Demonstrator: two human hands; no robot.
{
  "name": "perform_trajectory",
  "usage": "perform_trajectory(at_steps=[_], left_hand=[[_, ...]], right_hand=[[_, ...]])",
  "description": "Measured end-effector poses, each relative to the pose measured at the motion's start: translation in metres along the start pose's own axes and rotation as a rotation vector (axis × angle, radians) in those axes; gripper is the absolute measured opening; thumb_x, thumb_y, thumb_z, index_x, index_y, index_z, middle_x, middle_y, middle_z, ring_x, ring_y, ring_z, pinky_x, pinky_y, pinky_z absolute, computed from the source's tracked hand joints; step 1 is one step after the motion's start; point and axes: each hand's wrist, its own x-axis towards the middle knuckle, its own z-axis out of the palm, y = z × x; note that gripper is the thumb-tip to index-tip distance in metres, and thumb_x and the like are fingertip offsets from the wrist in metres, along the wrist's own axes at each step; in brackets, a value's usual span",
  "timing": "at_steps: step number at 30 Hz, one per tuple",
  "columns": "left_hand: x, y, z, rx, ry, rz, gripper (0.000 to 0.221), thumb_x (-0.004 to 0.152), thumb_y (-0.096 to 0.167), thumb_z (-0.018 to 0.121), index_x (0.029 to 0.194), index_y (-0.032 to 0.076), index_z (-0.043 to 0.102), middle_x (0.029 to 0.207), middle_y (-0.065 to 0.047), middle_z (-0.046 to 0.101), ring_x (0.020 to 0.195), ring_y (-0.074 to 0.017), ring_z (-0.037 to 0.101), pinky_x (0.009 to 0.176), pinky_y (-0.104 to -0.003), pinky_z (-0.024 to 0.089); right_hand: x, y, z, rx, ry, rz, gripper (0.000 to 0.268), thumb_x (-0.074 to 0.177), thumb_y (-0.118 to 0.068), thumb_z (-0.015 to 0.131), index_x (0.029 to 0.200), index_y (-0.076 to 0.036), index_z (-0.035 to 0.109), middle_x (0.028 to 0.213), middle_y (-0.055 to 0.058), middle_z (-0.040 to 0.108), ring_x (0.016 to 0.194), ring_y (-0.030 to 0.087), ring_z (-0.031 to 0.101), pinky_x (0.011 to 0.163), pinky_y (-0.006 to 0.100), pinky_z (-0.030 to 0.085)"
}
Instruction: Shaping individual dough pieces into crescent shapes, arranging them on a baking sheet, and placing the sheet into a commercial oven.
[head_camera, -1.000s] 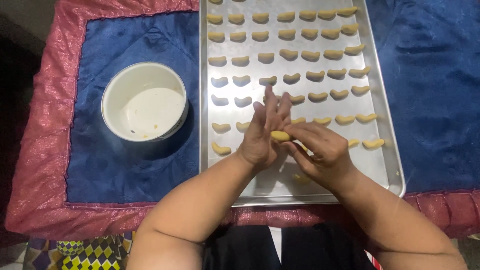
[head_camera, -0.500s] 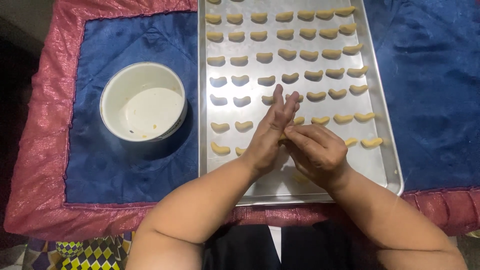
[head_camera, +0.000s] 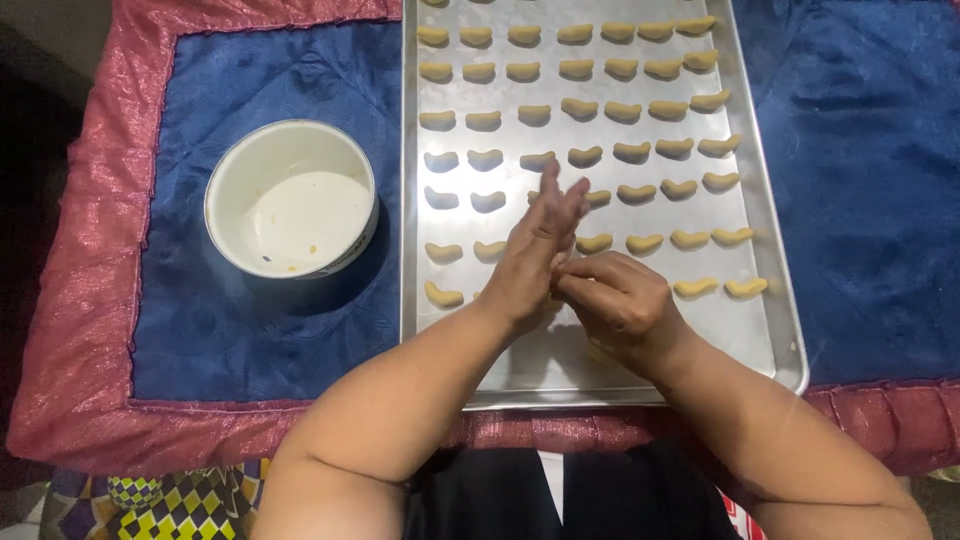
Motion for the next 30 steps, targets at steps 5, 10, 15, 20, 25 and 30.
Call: perform_trajectory(at_steps=[5,10,15,20,25,30], left_hand=[[0.000,0.006,0.003,-0.090,-0.020,-0.073,0.094,0.098,0.070,0.022,0.162,0.003,0.006,0.160,-0.032,0.029,0.148,-0.0505,0.025,0.119,-0.065,0.022],[0.000,0.009,0.002,-0.117,-0.001,-0.109,0.095,0.097,0.071,0.021,0.162,0.002,0.008,0.160,-0.032,0.028,0.147,-0.0509,0.025,0.119,-0.062,0.022],[0.002,0.016,0.001,-0.037,-0.027,-0.156,0.100,0.093,0.076,0.021,0.161,0.002,0.014,0.157,-0.030,0.035,0.146,-0.0474,0.032,0.118,-0.063,0.026],[0.004,-0.002,-0.002,0.072,-0.060,-0.167,0.097,0.095,0.073,0.036,0.160,0.002,0.021,0.155,-0.029,0.041,0.145,-0.0475,0.036,0.119,-0.061,0.029],[0.000,0.019,-0.004,0.076,-0.073,-0.172,0.106,0.091,0.078,0.030,0.160,-0.001,0.017,0.159,-0.033,0.031,0.146,-0.0518,0.029,0.118,-0.066,0.025],[0.010,0.017,-0.014,-0.043,0.056,-0.160,0.119,0.082,0.087,0.034,0.161,0.001,0.013,0.163,-0.033,0.018,0.150,-0.0528,0.016,0.118,-0.068,0.015]], right_hand=[[0.000,0.003,-0.005,0.077,-0.040,0.071,0.012,0.086,0.005,0.076,0.096,-0.002,0.077,0.084,0.014,0.075,0.072,0.032,0.074,0.057,0.037,0.058],[0.000,0.002,-0.007,0.107,-0.089,0.106,0.014,0.086,0.001,0.077,0.099,-0.003,0.077,0.089,0.014,0.075,0.078,0.032,0.076,0.061,0.037,0.059],[-0.006,0.006,-0.005,0.093,-0.122,0.136,0.012,0.087,0.002,0.075,0.097,-0.005,0.078,0.088,0.014,0.076,0.077,0.033,0.076,0.059,0.039,0.060],[-0.003,0.006,-0.005,0.060,-0.118,0.135,0.009,0.087,0.001,0.075,0.084,-0.007,0.075,0.081,0.011,0.070,0.069,0.031,0.071,0.057,0.038,0.056],[-0.007,0.016,-0.008,0.076,-0.125,0.177,0.010,0.084,-0.001,0.080,0.084,-0.010,0.076,0.086,0.008,0.068,0.075,0.031,0.069,0.066,0.040,0.056],[-0.021,0.027,-0.017,0.116,-0.396,0.364,0.006,0.080,-0.009,0.080,0.083,-0.014,0.077,0.087,0.007,0.070,0.087,0.030,0.068,0.074,0.039,0.054]])
